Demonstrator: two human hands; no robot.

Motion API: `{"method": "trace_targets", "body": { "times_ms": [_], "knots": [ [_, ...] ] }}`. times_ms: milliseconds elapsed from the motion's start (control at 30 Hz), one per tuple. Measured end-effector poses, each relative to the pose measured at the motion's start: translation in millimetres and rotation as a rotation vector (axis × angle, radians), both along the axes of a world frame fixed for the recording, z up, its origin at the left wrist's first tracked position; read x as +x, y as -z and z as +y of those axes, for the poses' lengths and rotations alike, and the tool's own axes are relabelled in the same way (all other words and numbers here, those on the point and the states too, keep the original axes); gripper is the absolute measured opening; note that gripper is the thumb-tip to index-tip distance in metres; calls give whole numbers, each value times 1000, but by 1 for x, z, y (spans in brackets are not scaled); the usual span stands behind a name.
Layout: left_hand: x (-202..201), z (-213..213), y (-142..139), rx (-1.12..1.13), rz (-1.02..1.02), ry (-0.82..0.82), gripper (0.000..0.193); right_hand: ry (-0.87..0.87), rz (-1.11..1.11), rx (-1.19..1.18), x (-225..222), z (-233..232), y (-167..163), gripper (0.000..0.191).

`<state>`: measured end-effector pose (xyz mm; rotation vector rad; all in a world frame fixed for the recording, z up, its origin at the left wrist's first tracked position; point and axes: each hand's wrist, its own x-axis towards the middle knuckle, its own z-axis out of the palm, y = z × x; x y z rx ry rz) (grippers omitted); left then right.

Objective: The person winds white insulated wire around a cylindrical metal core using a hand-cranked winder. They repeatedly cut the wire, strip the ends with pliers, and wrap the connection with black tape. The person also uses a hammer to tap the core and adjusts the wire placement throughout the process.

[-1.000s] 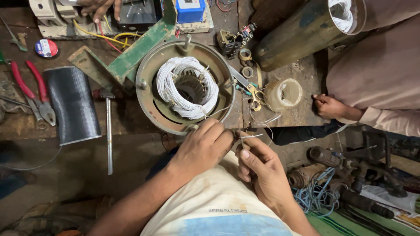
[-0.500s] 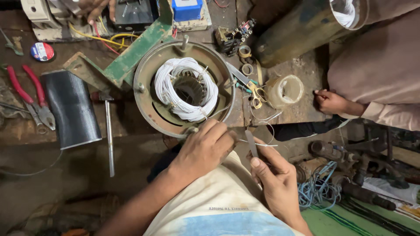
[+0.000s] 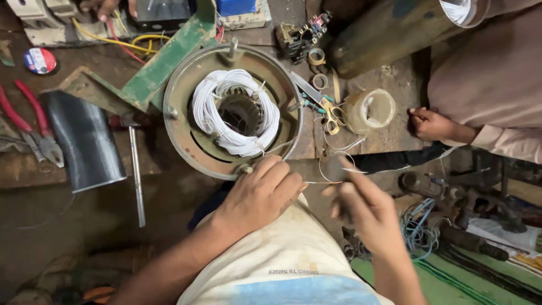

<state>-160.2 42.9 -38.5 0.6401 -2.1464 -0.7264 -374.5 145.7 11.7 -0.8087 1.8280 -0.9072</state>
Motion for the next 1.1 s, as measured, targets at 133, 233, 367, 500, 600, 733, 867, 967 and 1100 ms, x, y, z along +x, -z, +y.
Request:
{"method": "trace_targets", "body": {
  "times_ms": [133, 233, 367, 500, 600, 733, 867, 967, 1100],
  "knots": [
    [-1, 4, 0, 42, -60, 16, 12, -179, -3, -188, 12, -10, 25, 54],
    [-5, 7, -3, 11, -35, -7, 13, -259, 117, -335, 10, -15, 28, 42],
    [-8, 10, -7, 22, -16, -27, 15, -425, 219, -471, -6, -12, 30, 36],
    [-10, 10, -10, 71, -102, -27, 16, -298, 191, -310, -38, -14, 32, 48],
    [-4, 14, -18, -19, -59, -69, 25, 0, -293, -450, -73, -26, 34, 52],
    [10, 29, -36, -131, 52, -79, 23, -246, 189, -224, -129, -79, 85, 49],
    [15, 44, -48, -146, 91, -165, 19, -610, 950, -351, -158, -112, 165, 33],
    [4, 60, -51, -25, 154, -301, 19, -604, 1012, -454, -171, -132, 188, 41],
    [-10, 78, -52, 91, 332, -417, 20, -590, 1084, -654, -168, -147, 159, 46]
  ]
}}
